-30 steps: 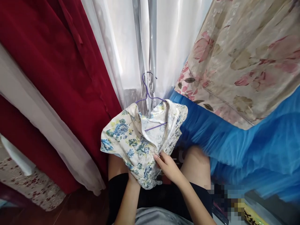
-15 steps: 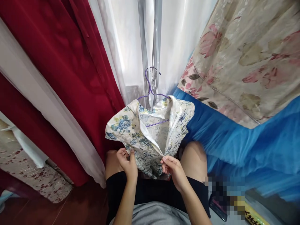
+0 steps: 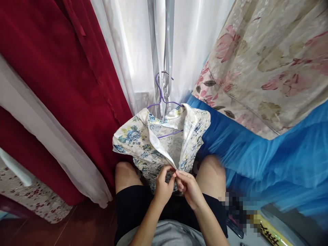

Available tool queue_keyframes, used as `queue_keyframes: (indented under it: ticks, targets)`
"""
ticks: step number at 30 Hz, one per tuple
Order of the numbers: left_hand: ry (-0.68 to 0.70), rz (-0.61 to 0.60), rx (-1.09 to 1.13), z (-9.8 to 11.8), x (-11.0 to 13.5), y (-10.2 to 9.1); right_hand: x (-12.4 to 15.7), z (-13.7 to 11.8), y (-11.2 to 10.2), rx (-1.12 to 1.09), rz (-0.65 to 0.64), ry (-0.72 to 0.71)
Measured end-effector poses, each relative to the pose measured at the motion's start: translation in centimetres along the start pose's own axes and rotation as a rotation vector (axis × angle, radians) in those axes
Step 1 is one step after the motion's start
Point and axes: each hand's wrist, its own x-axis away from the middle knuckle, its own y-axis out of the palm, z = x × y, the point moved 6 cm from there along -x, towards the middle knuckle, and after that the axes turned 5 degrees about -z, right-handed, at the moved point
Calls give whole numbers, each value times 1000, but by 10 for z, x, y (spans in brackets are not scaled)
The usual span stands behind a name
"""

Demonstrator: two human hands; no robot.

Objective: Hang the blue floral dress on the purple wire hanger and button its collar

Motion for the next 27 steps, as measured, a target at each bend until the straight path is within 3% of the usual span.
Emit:
queue_keyframes:
  ticks: [9, 19, 27]
  targets:
    - [24, -23, -102, 11, -9, -1, 2, -11, 7, 163, -4, -39]
    - [83, -114, -160, 21, -6, -22, -9, -29, 22, 62, -93, -3]
    - [37, -182, -195, 12, 2, -35, -23, -70, 54, 142, -156, -113]
